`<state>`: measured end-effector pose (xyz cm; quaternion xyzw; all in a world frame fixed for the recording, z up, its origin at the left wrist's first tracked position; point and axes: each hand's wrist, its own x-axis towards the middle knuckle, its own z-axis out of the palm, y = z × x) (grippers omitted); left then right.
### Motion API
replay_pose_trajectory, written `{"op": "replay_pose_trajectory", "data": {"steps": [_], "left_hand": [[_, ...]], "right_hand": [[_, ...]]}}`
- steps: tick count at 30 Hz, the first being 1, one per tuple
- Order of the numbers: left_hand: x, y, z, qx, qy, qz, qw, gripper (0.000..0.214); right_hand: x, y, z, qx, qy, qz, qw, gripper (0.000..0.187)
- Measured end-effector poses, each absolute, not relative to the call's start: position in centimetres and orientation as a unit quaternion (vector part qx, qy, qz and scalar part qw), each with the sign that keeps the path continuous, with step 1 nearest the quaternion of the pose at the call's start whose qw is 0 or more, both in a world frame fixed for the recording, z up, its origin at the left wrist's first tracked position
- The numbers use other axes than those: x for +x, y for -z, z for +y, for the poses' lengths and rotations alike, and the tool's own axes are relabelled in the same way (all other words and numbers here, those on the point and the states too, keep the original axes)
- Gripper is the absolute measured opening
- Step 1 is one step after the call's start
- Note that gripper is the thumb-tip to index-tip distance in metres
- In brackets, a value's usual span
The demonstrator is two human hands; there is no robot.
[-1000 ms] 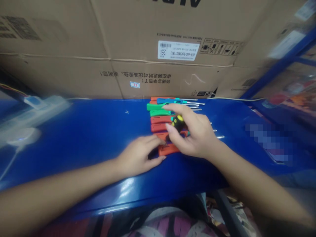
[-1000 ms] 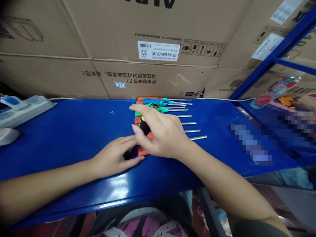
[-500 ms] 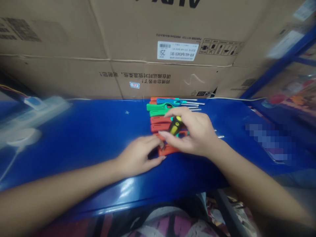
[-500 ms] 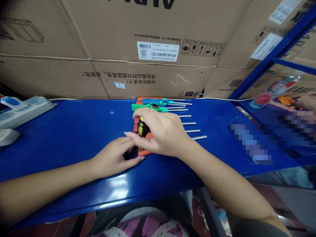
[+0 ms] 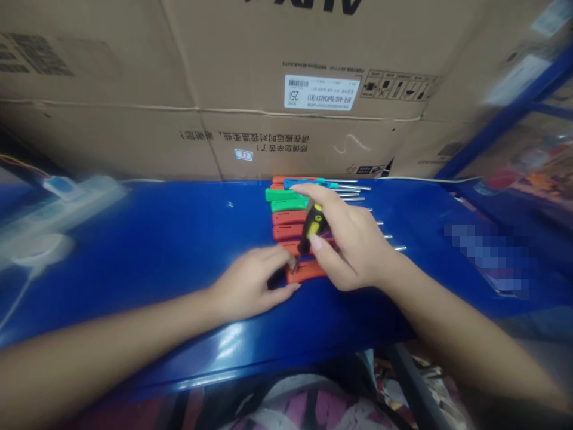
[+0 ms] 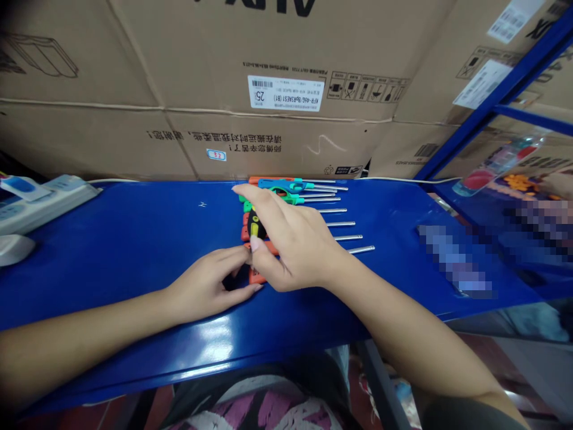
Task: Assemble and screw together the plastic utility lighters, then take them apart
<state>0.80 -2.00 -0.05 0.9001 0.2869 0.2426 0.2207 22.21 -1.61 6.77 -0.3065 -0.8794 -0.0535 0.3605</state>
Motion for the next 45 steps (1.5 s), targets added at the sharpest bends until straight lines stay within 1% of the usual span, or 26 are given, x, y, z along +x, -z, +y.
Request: {"op": "replay_pose_trajectory", "data": {"steps": [4,7,8,12,13,16,21,25,27,30,34,38,39,42,45], "left_hand": [[0.8,0.1,-2.0,0.901,-0.242,0.285,0.218,0.016],[0.7,0.2,-2.0,0.900,-0.236,0.288,0.226,0.014],[0.7,0.3,-2.0,0.900,-0.238,0.289,0.224,0.015],[0.7,0.3,-2.0,0.900,-0.245,0.284,0.222,0.015],[0.7,0.2,-2.0,0.899,-0.244,0.284,0.226,0.014],[0.8,0.2,-2.0,0.898,-0.249,0.283,0.227,0.013],[0.8,0.2,-2.0,0.900,-0.246,0.286,0.220,0.013],[0.7,0.3,-2.0,0.896,-0.240,0.291,0.234,0.012],[0.7,0.3,-2.0,0.894,-0.249,0.291,0.231,0.013],[0.7,0.2,-2.0,0.893,-0.251,0.289,0.238,0.013],[0.7,0.2,-2.0,0.890,-0.258,0.288,0.242,0.012],[0.8,0.3,-2.0,0.886,-0.259,0.294,0.247,0.011],[0.8,0.3,-2.0,0.886,-0.256,0.295,0.251,0.011],[0.7,0.3,-2.0,0.885,-0.252,0.294,0.257,0.013],[0.8,0.2,-2.0,0.885,-0.253,0.298,0.253,0.012]], "right_hand": [[22.3,-6.7,-1.3,-0.317,0.083,-0.863,0.385,0.035],[22.3,-6.9,-1.4,-0.295,0.058,-0.877,0.374,0.041],[22.3,-6.9,-1.5,-0.284,0.057,-0.879,0.378,0.041],[22.2,-7.3,-1.8,-0.272,0.095,-0.864,0.412,0.019],[22.1,-7.3,-1.8,-0.267,0.091,-0.867,0.410,0.020],[22.1,-7.4,-1.9,-0.247,0.072,-0.882,0.394,0.033],[22.0,-7.2,-2.0,-0.285,0.105,-0.867,0.394,0.027],[22.0,-7.2,-1.9,-0.282,0.081,-0.876,0.384,0.037],[22.0,-7.1,-1.9,-0.290,0.088,-0.869,0.391,0.032],[22.0,-7.1,-1.8,-0.301,0.093,-0.861,0.398,0.020],[21.9,-7.3,-2.0,-0.275,0.064,-0.876,0.391,0.027],[21.8,-7.4,-2.3,-0.274,0.084,-0.868,0.406,0.017],[21.7,-7.5,-2.3,-0.280,0.082,-0.867,0.404,0.019],[21.7,-7.5,-2.6,-0.300,0.064,-0.870,0.385,0.034],[21.6,-7.3,-2.6,-0.312,0.074,-0.868,0.380,0.035]]}}
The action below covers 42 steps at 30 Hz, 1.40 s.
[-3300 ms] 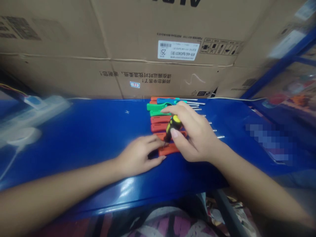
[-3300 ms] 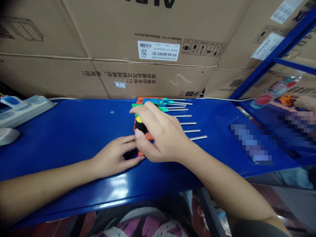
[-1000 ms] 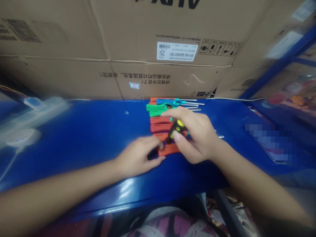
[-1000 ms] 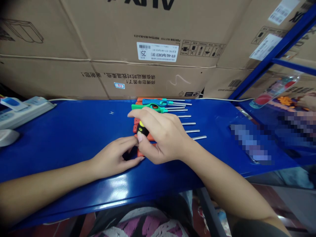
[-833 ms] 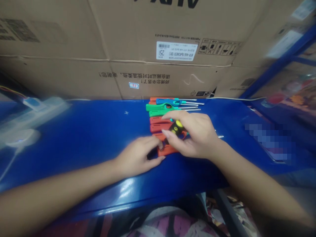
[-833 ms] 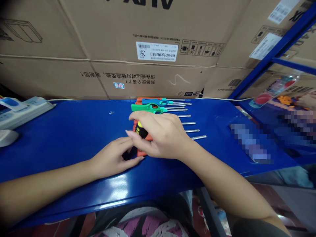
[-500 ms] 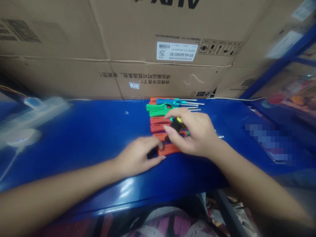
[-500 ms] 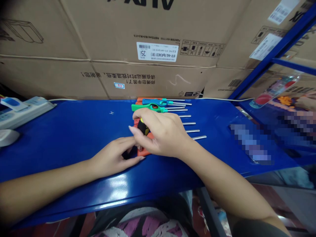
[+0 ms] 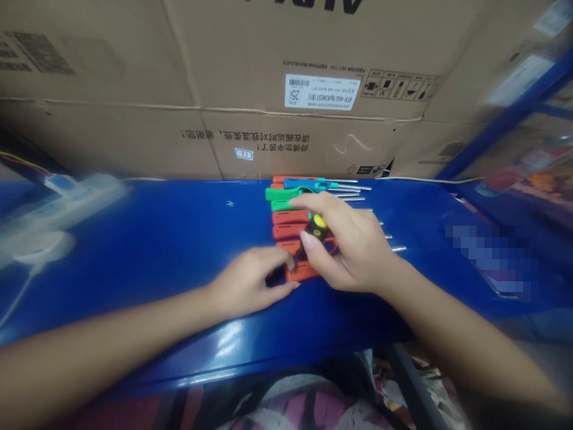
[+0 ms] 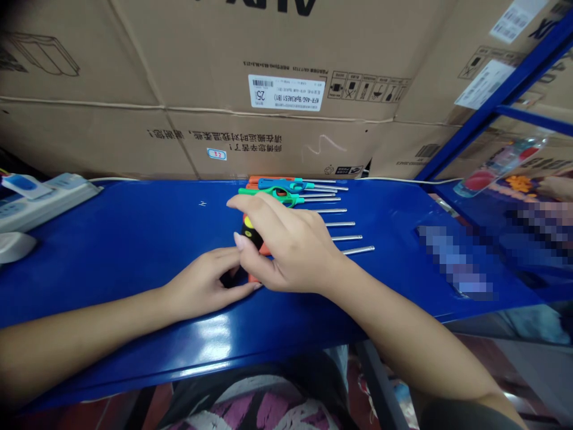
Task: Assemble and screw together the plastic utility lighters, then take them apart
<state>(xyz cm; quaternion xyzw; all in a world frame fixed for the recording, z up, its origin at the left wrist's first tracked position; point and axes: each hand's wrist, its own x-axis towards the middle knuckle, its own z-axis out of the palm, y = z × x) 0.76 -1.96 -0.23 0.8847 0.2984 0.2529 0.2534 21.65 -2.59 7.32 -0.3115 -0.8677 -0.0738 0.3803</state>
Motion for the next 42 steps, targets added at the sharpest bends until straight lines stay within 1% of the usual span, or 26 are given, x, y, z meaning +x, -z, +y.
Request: {"op": "replay_pose_trajectory", "data": {"steps": [5,6,10,11,14,15,18,19,23,25,28,32,35,36,40,42], "left_hand": [[0.81,0.14,-1.96,0.886,-0.253,0.296,0.252,0.010],[0.81,0.15,-1.97,0.886,-0.256,0.294,0.252,0.010],[0.82,0.23,-2.00,0.885,-0.261,0.295,0.249,0.011],[0.82,0.26,-2.01,0.885,-0.260,0.296,0.248,0.011],[0.82,0.36,-2.03,0.886,-0.259,0.298,0.241,0.011],[0.82,0.38,-2.04,0.886,-0.262,0.299,0.238,0.011],[0.81,0.37,-2.04,0.885,-0.267,0.300,0.234,0.012],[0.81,0.35,-2.04,0.886,-0.265,0.300,0.235,0.012],[0.81,0.26,-2.01,0.888,-0.256,0.299,0.237,0.011],[0.81,0.26,-1.99,0.887,-0.262,0.300,0.235,0.011],[0.82,0.25,-1.97,0.886,-0.259,0.301,0.240,0.013],[0.81,0.18,-1.94,0.883,-0.254,0.297,0.259,0.012],[0.83,0.20,-1.95,0.881,-0.262,0.297,0.259,0.011],[0.83,0.22,-1.95,0.881,-0.263,0.299,0.257,0.011],[0.84,0.34,-1.97,0.882,-0.261,0.301,0.253,0.011],[0.83,0.38,-1.96,0.880,-0.268,0.303,0.249,0.011]], "right_hand": [[21.68,-6.96,-2.26,-0.288,0.070,-0.870,0.394,0.037],[21.68,-6.92,-2.19,-0.282,0.071,-0.870,0.397,0.036],[21.61,-6.95,-2.15,-0.292,0.110,-0.856,0.413,0.018],[21.60,-7.02,-2.20,-0.300,0.109,-0.856,0.407,0.018],[21.64,-7.31,-2.39,-0.308,0.076,-0.870,0.377,0.031],[21.68,-7.41,-2.46,-0.304,0.070,-0.874,0.373,0.032],[21.80,-7.62,-2.61,-0.291,0.071,-0.871,0.389,0.023],[21.83,-7.67,-2.64,-0.288,0.064,-0.872,0.390,0.023],[21.85,-7.65,-2.58,-0.286,0.028,-0.888,0.361,0.042],[21.85,-7.50,-2.42,-0.289,0.048,-0.881,0.372,0.039],[21.88,-7.32,-2.24,-0.294,0.076,-0.866,0.396,0.025],[21.89,-7.43,-2.39,-0.278,0.056,-0.879,0.384,0.029],[21.82,-7.56,-2.57,-0.282,0.083,-0.870,0.395,0.020],[21.81,-7.59,-2.61,-0.285,0.084,-0.870,0.394,0.019],[21.90,-7.71,-2.64,-0.284,0.047,-0.886,0.364,0.037],[21.94,-7.71,-2.63,-0.291,0.056,-0.884,0.362,0.036]]}}
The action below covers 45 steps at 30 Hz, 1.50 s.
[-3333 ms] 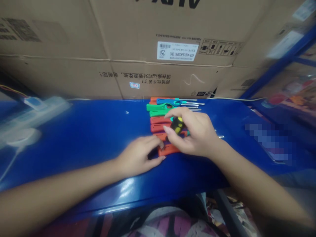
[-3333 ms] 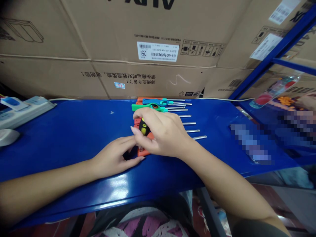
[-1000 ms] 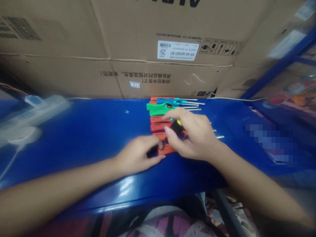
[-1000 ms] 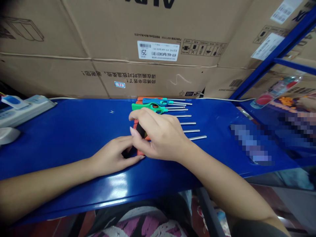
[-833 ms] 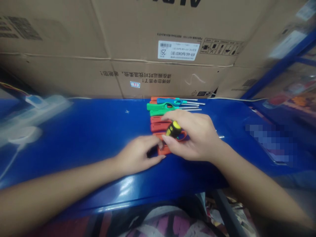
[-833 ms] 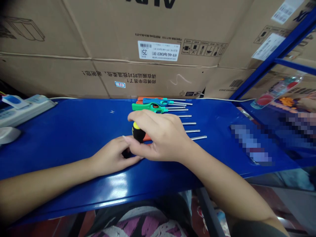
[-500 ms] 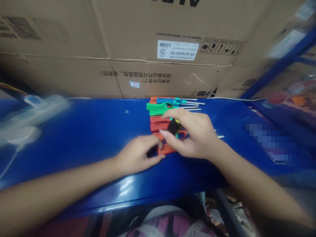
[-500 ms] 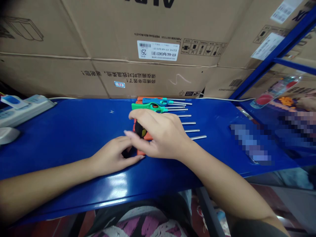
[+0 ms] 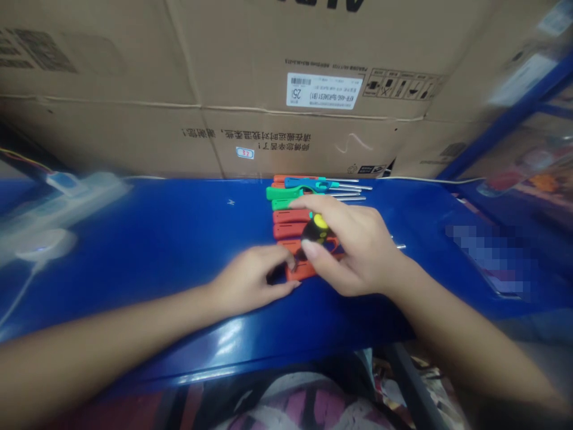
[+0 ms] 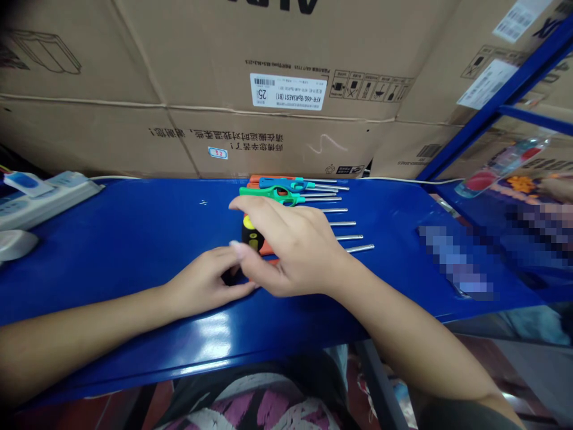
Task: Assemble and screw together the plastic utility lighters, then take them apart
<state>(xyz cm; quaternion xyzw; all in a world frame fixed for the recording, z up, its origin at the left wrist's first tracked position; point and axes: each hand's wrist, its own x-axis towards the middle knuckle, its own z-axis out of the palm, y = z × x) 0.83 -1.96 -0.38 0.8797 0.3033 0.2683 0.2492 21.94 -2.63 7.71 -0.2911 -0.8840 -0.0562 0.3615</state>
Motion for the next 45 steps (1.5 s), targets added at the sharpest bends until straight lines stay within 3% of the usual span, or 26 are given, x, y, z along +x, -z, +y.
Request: {"op": "replay_pose_trajectory", "data": {"steps": [7,14,17,22,26,35,40,45], "left_hand": [[0.79,0.29,-1.91,0.882,-0.259,0.295,0.259,0.012],[0.85,0.22,-1.96,0.883,-0.256,0.306,0.248,0.013],[0.84,0.24,-1.95,0.881,-0.261,0.303,0.253,0.013],[0.78,0.35,-1.91,0.880,-0.260,0.302,0.257,0.013],[0.75,0.44,-1.92,0.880,-0.268,0.297,0.255,0.012],[0.78,0.47,-1.98,0.883,-0.264,0.300,0.245,0.012],[0.79,0.49,-1.97,0.882,-0.275,0.299,0.238,0.012],[0.72,0.53,-1.92,0.880,-0.272,0.298,0.250,0.011]], "right_hand": [[21.92,-7.43,-2.53,-0.302,0.068,-0.883,0.353,0.042],[21.87,-7.24,-2.13,-0.300,0.081,-0.868,0.387,0.022],[21.89,-7.40,-2.24,-0.291,0.065,-0.878,0.374,0.030],[21.85,-7.36,-2.36,-0.304,0.087,-0.864,0.391,0.022],[21.88,-7.30,-2.33,-0.289,0.068,-0.874,0.384,0.034],[21.73,-7.06,-2.31,-0.291,0.105,-0.869,0.387,0.032],[21.85,-7.28,-2.14,-0.273,0.105,-0.871,0.396,0.018],[21.86,-7.65,-2.56,-0.278,0.069,-0.883,0.372,0.033]]}}
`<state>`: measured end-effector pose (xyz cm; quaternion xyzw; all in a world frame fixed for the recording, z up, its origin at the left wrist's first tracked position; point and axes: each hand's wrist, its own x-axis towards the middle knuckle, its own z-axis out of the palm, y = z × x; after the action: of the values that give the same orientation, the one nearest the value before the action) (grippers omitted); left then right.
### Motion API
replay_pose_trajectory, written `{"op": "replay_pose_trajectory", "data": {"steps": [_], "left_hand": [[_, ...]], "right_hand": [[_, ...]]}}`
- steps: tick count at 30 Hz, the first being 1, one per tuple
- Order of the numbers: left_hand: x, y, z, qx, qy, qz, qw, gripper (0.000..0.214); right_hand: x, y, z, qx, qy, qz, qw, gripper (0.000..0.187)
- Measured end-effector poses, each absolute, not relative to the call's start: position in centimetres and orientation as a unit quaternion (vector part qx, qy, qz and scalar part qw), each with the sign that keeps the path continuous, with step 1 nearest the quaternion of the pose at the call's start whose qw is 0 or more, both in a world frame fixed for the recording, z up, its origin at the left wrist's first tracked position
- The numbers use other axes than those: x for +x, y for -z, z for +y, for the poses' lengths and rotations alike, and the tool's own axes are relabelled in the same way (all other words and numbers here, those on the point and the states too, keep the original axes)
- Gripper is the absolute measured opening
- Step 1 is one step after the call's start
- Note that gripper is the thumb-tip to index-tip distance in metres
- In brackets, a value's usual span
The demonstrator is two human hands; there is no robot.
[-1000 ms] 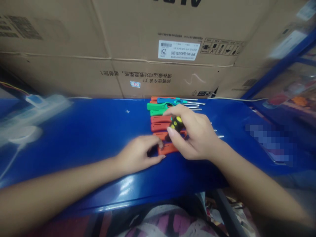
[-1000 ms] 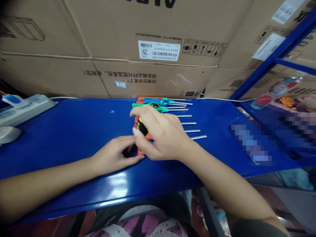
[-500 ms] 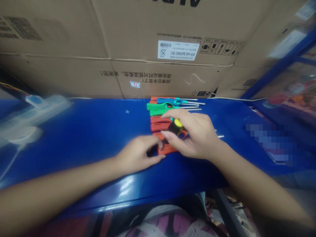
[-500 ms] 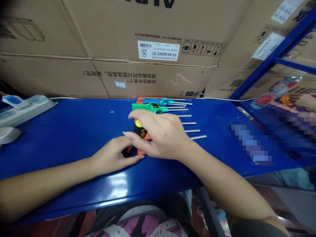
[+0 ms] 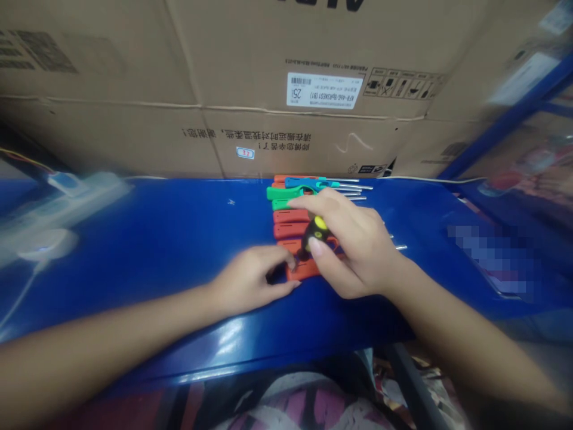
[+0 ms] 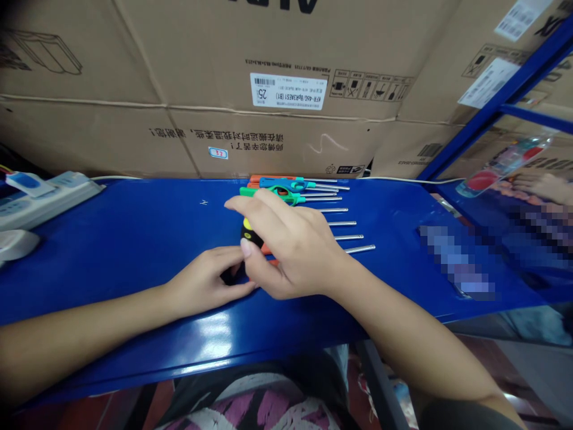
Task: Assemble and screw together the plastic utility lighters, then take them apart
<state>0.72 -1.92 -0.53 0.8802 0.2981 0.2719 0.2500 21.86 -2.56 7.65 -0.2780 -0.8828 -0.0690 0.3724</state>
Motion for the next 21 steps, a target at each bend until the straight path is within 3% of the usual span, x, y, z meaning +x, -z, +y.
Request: {"op": "replay_pose_trajectory", "data": {"steps": [4,8,17,21], "left_hand": [[0.70,0.48,-1.90,0.879,-0.273,0.300,0.250,0.011],[0.72,0.44,-1.91,0.881,-0.265,0.298,0.256,0.011],[0.71,0.50,-1.92,0.886,-0.258,0.304,0.235,0.013],[0.71,0.47,-1.91,0.885,-0.268,0.303,0.232,0.014]], "right_hand": [[21.79,-7.63,-2.71,-0.283,0.091,-0.876,0.380,0.027],[21.83,-7.56,-2.57,-0.286,0.072,-0.881,0.370,0.039],[21.74,-7.06,-2.46,-0.325,0.086,-0.864,0.375,0.038],[21.81,-7.27,-2.40,-0.322,0.090,-0.865,0.375,0.025]]}}
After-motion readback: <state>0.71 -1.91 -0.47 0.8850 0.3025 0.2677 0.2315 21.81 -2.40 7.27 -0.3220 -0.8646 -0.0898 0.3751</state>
